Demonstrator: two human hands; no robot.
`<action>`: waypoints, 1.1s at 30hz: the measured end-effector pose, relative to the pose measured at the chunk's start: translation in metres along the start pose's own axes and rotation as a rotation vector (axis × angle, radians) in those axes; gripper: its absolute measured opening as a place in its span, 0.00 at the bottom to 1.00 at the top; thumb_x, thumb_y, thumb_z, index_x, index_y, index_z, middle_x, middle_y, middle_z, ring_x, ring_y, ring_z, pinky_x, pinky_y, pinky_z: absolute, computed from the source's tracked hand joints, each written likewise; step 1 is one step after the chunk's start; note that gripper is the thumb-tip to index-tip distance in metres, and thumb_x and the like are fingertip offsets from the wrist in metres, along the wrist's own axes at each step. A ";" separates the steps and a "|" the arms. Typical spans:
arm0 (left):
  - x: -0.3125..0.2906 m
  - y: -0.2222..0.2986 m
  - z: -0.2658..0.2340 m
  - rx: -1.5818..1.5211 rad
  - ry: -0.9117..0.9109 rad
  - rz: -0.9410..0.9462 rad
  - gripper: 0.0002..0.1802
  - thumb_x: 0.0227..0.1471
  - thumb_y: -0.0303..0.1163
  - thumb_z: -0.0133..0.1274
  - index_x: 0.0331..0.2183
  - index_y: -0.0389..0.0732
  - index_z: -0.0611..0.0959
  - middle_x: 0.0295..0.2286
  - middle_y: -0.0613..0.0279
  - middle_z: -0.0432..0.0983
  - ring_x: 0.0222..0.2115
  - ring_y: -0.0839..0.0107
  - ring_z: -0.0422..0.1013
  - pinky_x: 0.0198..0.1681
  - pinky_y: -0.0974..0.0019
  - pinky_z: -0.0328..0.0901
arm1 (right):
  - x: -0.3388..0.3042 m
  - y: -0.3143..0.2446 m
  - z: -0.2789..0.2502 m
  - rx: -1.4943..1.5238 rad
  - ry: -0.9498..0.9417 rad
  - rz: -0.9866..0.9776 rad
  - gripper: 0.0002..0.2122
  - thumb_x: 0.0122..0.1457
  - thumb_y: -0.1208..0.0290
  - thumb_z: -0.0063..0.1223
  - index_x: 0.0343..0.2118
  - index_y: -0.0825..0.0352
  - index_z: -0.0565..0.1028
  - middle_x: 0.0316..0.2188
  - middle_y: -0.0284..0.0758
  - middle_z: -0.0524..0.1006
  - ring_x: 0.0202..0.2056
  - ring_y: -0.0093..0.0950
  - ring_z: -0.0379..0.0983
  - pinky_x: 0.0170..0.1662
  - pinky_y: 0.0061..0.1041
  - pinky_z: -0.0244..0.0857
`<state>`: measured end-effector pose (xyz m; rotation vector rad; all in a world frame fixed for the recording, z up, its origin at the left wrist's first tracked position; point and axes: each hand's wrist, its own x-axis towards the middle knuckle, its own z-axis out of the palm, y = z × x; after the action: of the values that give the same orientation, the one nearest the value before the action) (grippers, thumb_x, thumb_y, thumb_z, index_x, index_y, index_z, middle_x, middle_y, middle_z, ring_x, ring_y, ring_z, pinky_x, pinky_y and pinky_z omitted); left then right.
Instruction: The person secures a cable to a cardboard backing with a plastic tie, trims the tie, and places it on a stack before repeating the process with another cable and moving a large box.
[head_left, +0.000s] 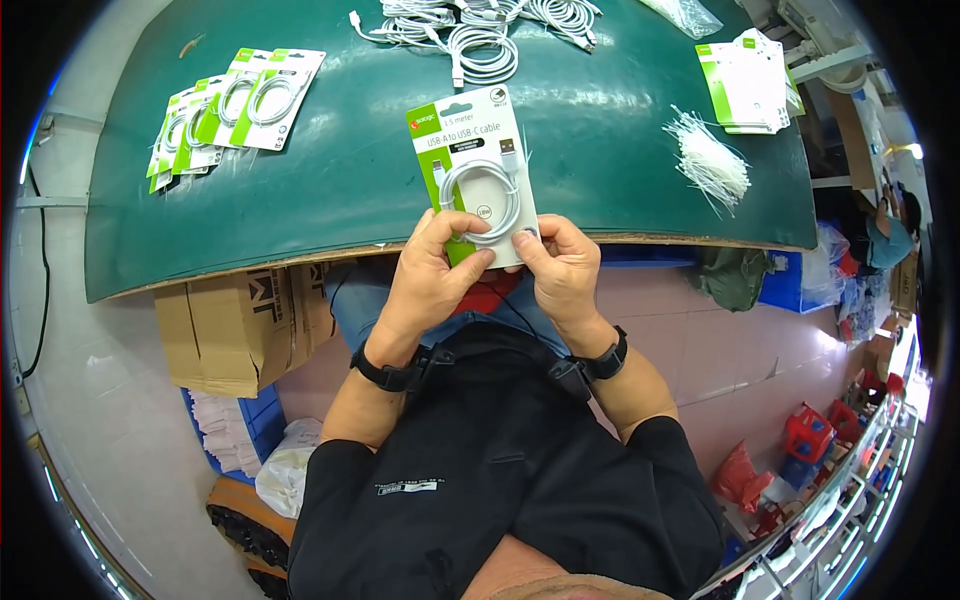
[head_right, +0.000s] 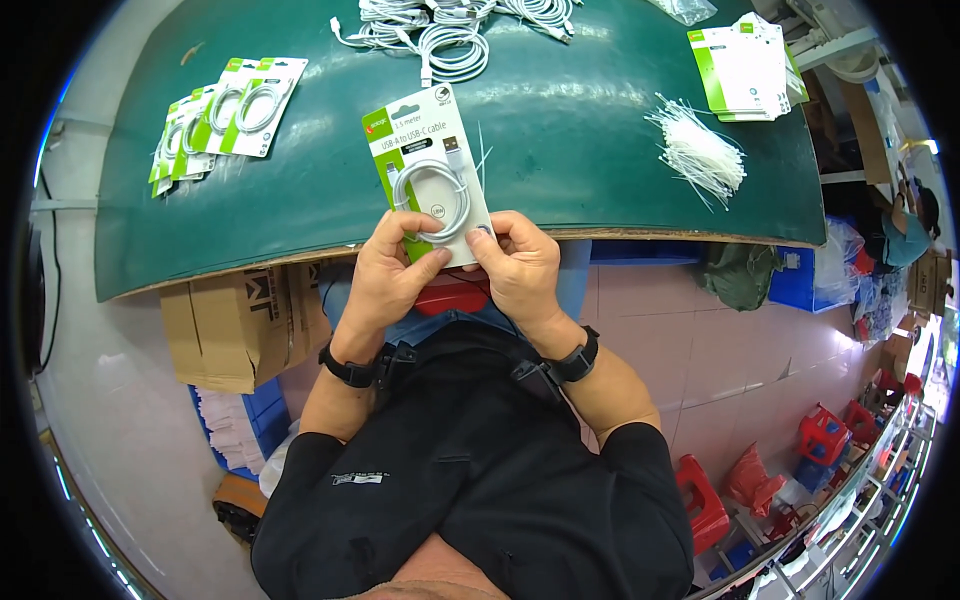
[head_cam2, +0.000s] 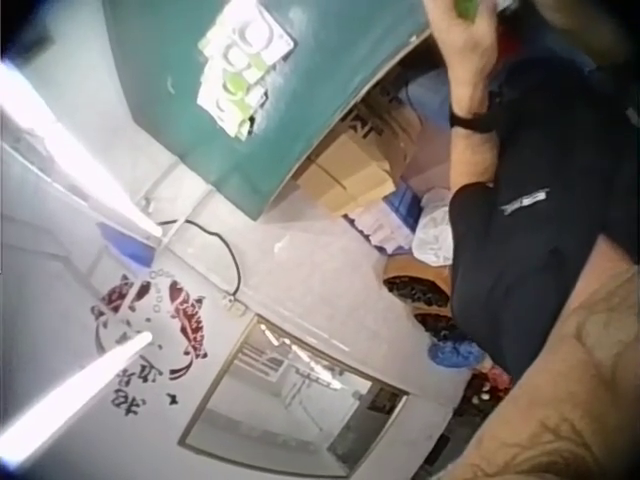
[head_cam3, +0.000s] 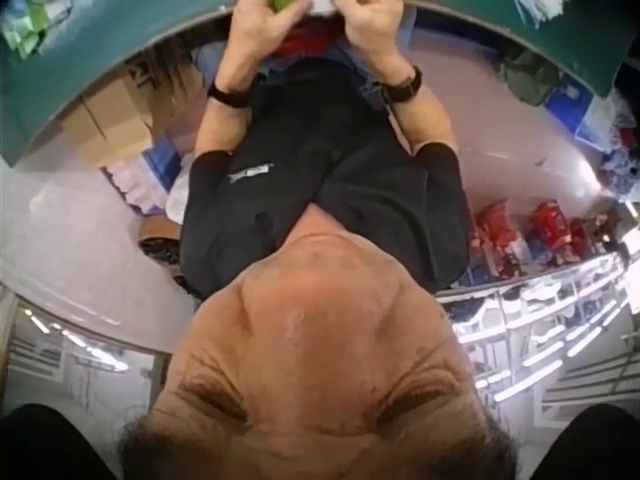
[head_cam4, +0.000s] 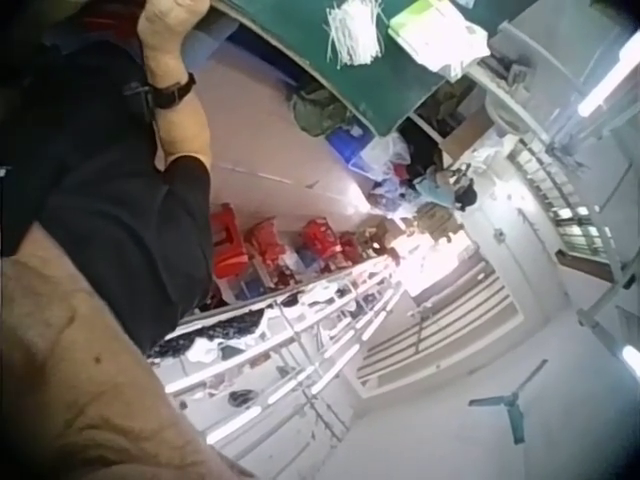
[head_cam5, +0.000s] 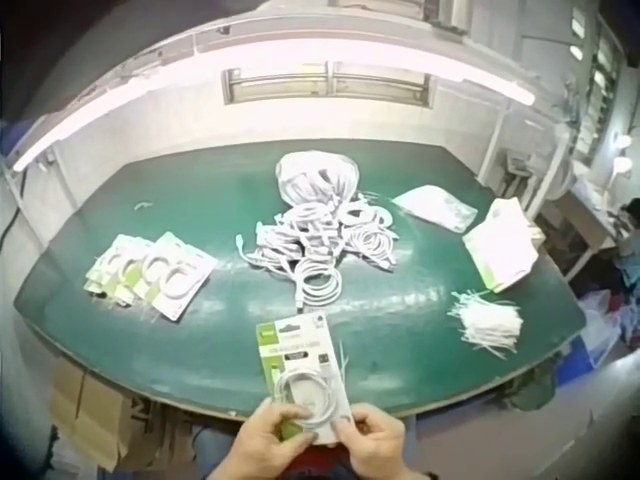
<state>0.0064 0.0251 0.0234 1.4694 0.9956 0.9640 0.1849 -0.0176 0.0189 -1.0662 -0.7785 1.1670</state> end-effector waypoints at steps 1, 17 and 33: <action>0.000 -0.002 0.000 0.009 -0.010 0.000 0.13 0.52 0.24 0.66 0.41 0.42 0.82 0.40 0.57 0.75 0.41 0.63 0.75 0.46 0.63 0.70 | 0.000 0.001 -0.001 -0.015 -0.001 -0.006 0.03 0.66 0.79 0.59 0.39 0.73 0.79 0.32 0.32 0.82 0.30 0.17 0.79 0.33 0.19 0.77; 0.008 -0.008 -0.004 -0.596 0.034 -0.169 0.12 0.60 0.22 0.62 0.44 0.41 0.79 0.42 0.63 0.78 0.42 0.75 0.75 0.46 0.70 0.71 | 0.007 -0.010 -0.012 -0.192 -0.160 -0.149 0.04 0.68 0.80 0.56 0.42 0.73 0.78 0.37 0.35 0.82 0.35 0.20 0.79 0.37 0.18 0.74; 0.005 -0.012 -0.033 -1.353 -0.083 -0.196 0.18 0.63 0.27 0.59 0.53 0.43 0.75 0.41 0.60 0.72 0.33 0.72 0.72 0.34 0.73 0.67 | -0.009 -0.028 -0.007 -0.462 -0.299 -0.231 0.07 0.65 0.85 0.54 0.44 0.73 0.79 0.35 0.38 0.83 0.32 0.22 0.82 0.37 0.21 0.78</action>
<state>-0.0243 0.0416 0.0153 0.2583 0.2240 1.0574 0.1980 -0.0292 0.0437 -1.1492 -1.4179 0.9801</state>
